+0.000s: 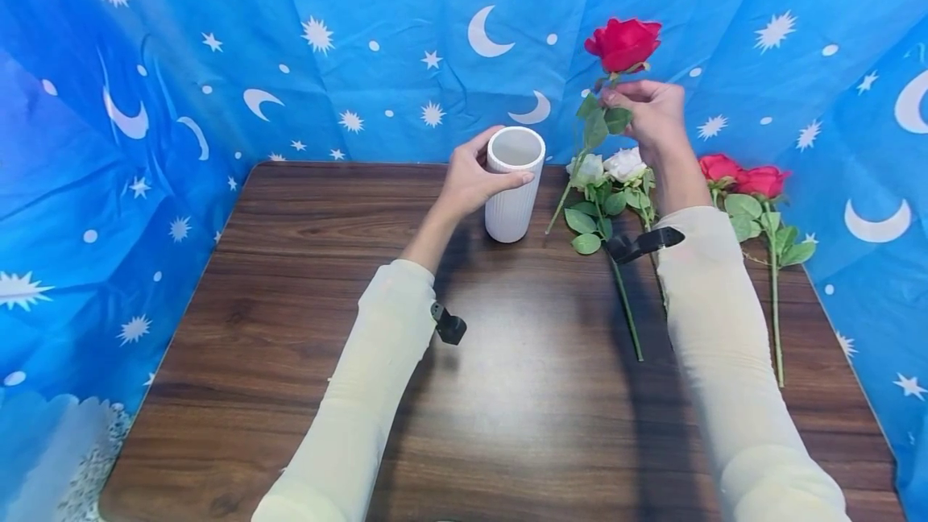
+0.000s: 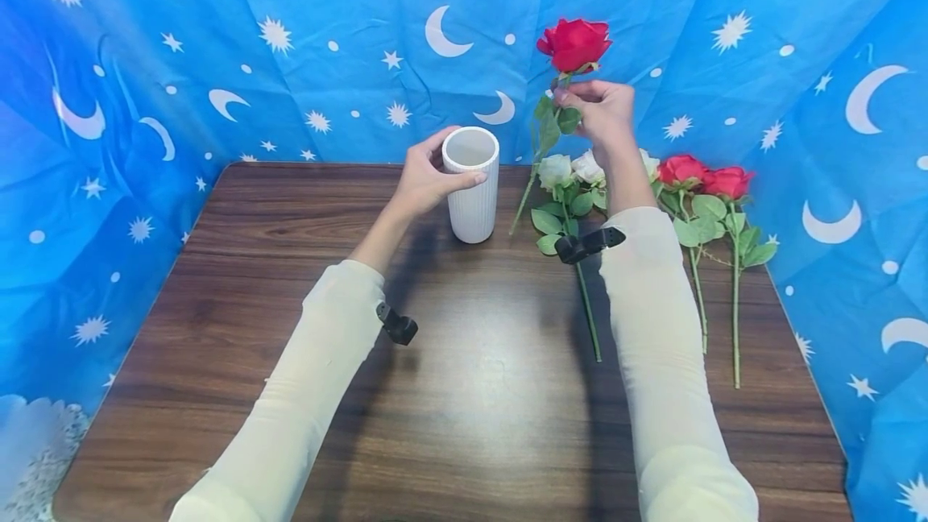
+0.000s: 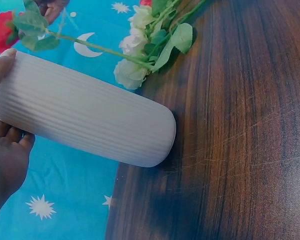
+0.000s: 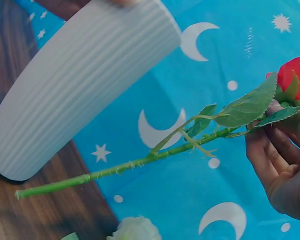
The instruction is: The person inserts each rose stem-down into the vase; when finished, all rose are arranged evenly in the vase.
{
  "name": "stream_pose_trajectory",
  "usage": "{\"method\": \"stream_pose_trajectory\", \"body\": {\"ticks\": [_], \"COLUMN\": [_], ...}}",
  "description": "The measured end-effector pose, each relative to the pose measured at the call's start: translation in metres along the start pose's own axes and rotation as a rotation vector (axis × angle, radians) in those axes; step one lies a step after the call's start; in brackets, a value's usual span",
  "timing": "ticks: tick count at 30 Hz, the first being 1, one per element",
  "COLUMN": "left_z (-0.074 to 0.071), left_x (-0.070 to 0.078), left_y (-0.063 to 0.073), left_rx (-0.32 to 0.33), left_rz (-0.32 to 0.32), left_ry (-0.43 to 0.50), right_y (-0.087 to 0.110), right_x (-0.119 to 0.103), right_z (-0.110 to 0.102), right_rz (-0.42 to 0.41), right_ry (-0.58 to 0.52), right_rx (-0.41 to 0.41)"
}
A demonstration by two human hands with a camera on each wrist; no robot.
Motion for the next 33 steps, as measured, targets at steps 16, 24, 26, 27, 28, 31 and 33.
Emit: {"method": "stream_pose_trajectory", "body": {"ticks": [16, 24, 26, 27, 28, 31, 33], "left_z": [0.001, 0.002, 0.001, 0.001, 0.001, 0.001, 0.002], "left_x": [-0.003, -0.002, -0.002, -0.002, -0.002, -0.001, -0.001], "left_y": [0.001, 0.0, 0.0, -0.001, -0.001, -0.001, -0.001], "left_rx": [0.005, -0.001, 0.0, 0.002, 0.005, 0.009, 0.008], "left_rz": [-0.021, -0.015, -0.013, -0.013, -0.014, -0.014, -0.018], "left_ry": [-0.002, -0.002, -0.003, -0.002, -0.003, -0.007, -0.003], "right_y": [0.007, 0.014, 0.016, 0.016, 0.017, 0.018, 0.02], "right_x": [-0.04, -0.073, -0.083, -0.088, -0.092, -0.103, -0.109], "right_z": [-0.001, -0.001, 0.0, 0.0, 0.0, 0.0, 0.0], "right_rz": [-0.189, -0.277, -0.305, -0.319, -0.323, -0.358, -0.381], "right_ry": [-0.138, -0.219, -0.24, -0.246, -0.257, -0.269, -0.273], "right_rx": [0.076, 0.07, 0.075, 0.078, 0.079, 0.087, 0.087]}}
Point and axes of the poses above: each hand's wrist, its own y-axis away from the middle knuckle, its own z-axis out of the palm, x = y × z, the point moved 5 cm from there along -y, towards the middle knuckle, and after that the axes turned 1 degree about x, right-handed, at the moved point
